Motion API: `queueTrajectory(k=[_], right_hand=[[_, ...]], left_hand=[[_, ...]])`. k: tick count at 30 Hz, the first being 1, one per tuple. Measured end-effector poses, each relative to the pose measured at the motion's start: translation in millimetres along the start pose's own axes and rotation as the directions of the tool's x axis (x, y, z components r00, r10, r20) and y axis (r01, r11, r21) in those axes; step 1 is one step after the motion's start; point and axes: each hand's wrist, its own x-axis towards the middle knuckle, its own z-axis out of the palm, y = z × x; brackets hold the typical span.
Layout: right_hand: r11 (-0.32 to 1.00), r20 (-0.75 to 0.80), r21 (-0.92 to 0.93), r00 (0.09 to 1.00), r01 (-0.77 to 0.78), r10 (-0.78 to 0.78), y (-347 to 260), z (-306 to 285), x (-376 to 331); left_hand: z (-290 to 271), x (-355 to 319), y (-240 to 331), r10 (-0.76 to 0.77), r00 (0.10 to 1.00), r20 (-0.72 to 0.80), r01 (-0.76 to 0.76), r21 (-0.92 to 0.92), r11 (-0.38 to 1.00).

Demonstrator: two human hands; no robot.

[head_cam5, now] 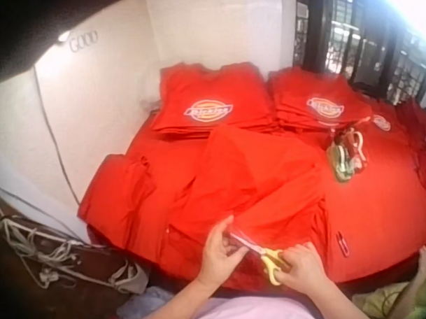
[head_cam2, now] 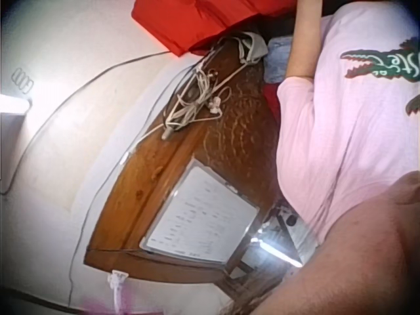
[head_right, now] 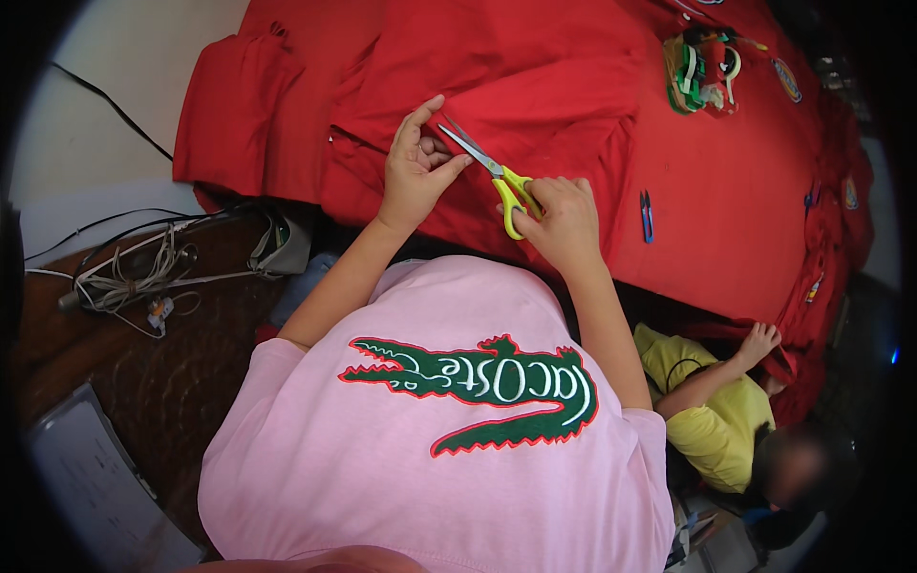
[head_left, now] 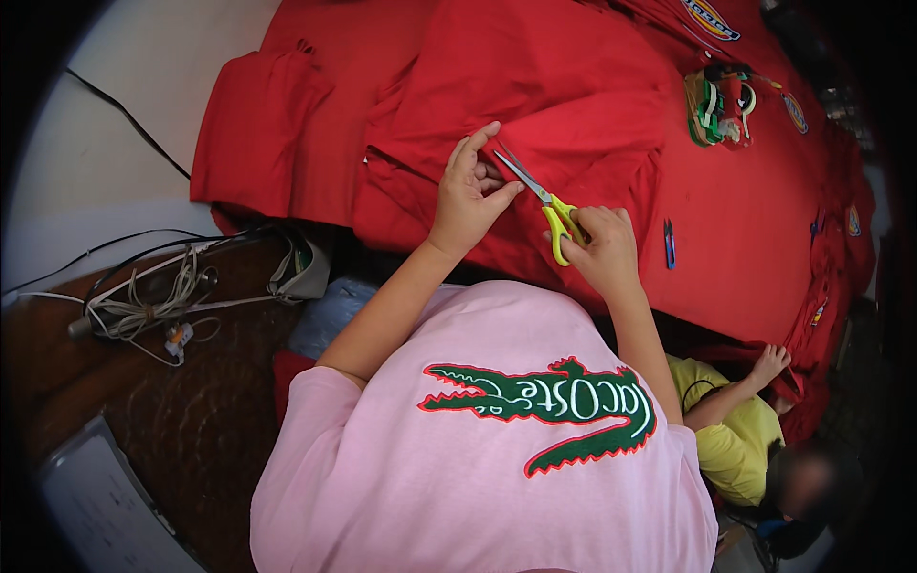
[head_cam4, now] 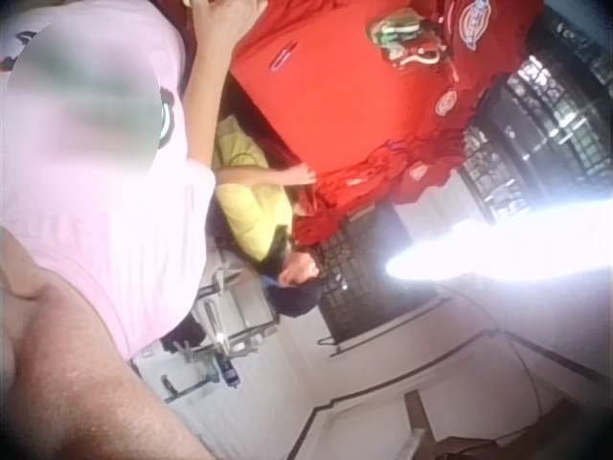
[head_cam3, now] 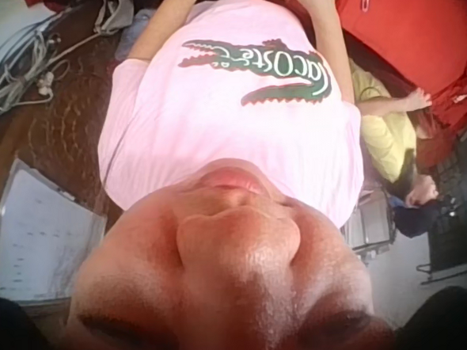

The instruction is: The person sorts, aligns, and folds red t-shirts at a work table, occasionally using shears to trim stray threads.

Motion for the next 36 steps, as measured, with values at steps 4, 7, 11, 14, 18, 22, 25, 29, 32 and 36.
queueTrajectory(k=[4, 7, 11, 14, 18, 22, 25, 29, 32, 36], right_hand=[[0.999, -0.025, 0.053, 1.000, -0.006, 0.007, 9, 9, -9], [0.995, -0.036, 0.099, 0.999, -0.014, 0.018, 5, 8, -12], [0.996, -0.018, 0.082, 0.999, -0.026, 0.028, -5, 3, -8], [0.998, -0.013, 0.045, 0.999, -0.032, 0.033, -13, -2, -2], [0.999, -0.008, 0.029, 1.000, -0.029, 0.029, -16, -2, -2], [0.997, -0.017, 0.063, 0.999, -0.034, 0.035, -1, 13, -13], [0.995, -0.024, 0.092, 0.998, -0.047, 0.050, -1, 16, -16], [0.995, -0.045, 0.092, 0.998, -0.032, 0.036, -10, 11, -17], [0.997, -0.072, 0.079, 0.997, -0.004, 0.010, -15, 7, -14], [0.999, -0.068, 0.048, 0.998, -0.004, 0.007, -18, 7, -14]], left_hand=[[3, -1, -4, 0.056, 0.997, -0.049, -0.060, -0.087, 0.994], [-3, 0, -13, 0.053, 0.995, -0.081, -0.059, -0.065, 0.996], [1, -1, -10, 0.024, 0.996, -0.080, -0.034, -0.130, 0.991], [4, -7, 2, 0.034, 0.999, -0.041, -0.039, -0.103, 0.994], [1, -10, 1, 0.039, 0.999, -0.024, -0.041, -0.114, 0.993], [0, -13, 3, 0.009, 0.999, -0.032, -0.013, -0.137, 0.990], [-3, -13, -1, 0.047, 0.998, -0.046, -0.052, -0.115, 0.992], [-11, -14, -17, 0.027, 0.997, -0.070, -0.035, -0.124, 0.992], [-6, -15, -9, 0.007, 0.997, -0.083, -0.021, -0.166, 0.986], [-5, -20, -3, 0.013, 0.999, -0.029, -0.019, -0.198, 0.980]])
